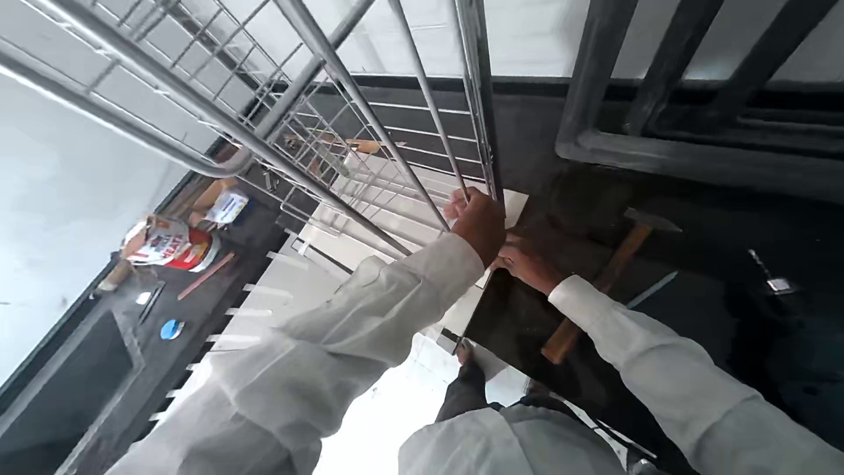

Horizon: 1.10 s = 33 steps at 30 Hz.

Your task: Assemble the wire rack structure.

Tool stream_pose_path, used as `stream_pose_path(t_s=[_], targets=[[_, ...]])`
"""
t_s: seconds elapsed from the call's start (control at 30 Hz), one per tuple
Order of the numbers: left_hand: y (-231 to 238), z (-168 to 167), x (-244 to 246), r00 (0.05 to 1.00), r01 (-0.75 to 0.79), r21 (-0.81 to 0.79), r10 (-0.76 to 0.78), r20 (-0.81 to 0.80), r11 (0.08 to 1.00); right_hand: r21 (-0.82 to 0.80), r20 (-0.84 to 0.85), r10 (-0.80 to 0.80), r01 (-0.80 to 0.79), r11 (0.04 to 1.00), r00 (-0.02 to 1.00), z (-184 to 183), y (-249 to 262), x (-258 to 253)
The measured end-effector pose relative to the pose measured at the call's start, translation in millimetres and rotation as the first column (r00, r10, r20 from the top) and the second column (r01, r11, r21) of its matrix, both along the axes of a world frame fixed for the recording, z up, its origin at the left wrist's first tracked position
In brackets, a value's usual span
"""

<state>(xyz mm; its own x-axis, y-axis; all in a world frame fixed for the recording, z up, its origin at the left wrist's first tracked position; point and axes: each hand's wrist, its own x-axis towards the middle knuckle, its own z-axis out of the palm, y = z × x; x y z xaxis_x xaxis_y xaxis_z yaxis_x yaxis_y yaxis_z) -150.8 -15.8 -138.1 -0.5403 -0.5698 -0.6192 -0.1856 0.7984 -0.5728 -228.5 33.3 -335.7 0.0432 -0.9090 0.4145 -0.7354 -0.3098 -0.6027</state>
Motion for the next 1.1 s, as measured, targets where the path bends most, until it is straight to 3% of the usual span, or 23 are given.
stream_pose_path(t_s=[0.27, 0.4, 0.57, 0.73, 0.93, 1.0, 1.03, 1.1], targets=[[-10.0, 1.2, -0.2, 0.935, -0.113, 0.162, 0.161, -0.317, 0.980, -0.029, 0.039, 0.029, -0.028, 0.999, 0.999, 0.0, -7.9, -7.6], [-12.9, 6.4, -1.8, 0.924, -0.102, 0.195, 0.165, -0.344, 0.976, 0.024, 0.035, 0.000, -0.001, 1.000, 0.999, 3.2, -11.6, -7.1], [-14.8, 9.7, -2.5, 0.918, -0.087, 0.210, 0.160, -0.362, 0.974, 0.305, -0.018, -0.008, 0.013, 0.952, 1.000, 28.1, -16.0, -3.2], [-15.1, 10.2, 0.2, 0.908, -0.096, 0.193, 0.165, -0.386, 0.977, 0.325, -0.050, -0.039, 0.053, 0.944, 0.998, 34.5, -16.6, 2.6], [-7.7, 11.2, 5.4, 0.889, -0.130, 0.284, 0.239, -0.391, 0.950, 0.282, 0.059, -0.045, 0.027, 0.959, 0.997, 36.3, -1.8, 3.9], [-15.2, -16.7, 12.4, 0.820, -0.117, 0.204, 0.211, -0.532, 0.972, 0.209, 0.023, 0.021, -0.025, 0.977, 1.000, 31.7, 1.3, 3.0], [-29.4, -48.4, 17.5, 0.741, -0.054, 0.101, 0.107, -0.663, 0.993, 0.192, -0.042, 0.053, -0.044, 0.980, 0.998, 26.8, 0.6, -0.5], [-32.0, -70.3, 10.0, 0.702, -0.134, 0.111, 0.174, -0.691, 0.985, 0.262, -0.154, 0.087, -0.044, 0.964, 0.984, 19.7, 4.0, -6.4]])
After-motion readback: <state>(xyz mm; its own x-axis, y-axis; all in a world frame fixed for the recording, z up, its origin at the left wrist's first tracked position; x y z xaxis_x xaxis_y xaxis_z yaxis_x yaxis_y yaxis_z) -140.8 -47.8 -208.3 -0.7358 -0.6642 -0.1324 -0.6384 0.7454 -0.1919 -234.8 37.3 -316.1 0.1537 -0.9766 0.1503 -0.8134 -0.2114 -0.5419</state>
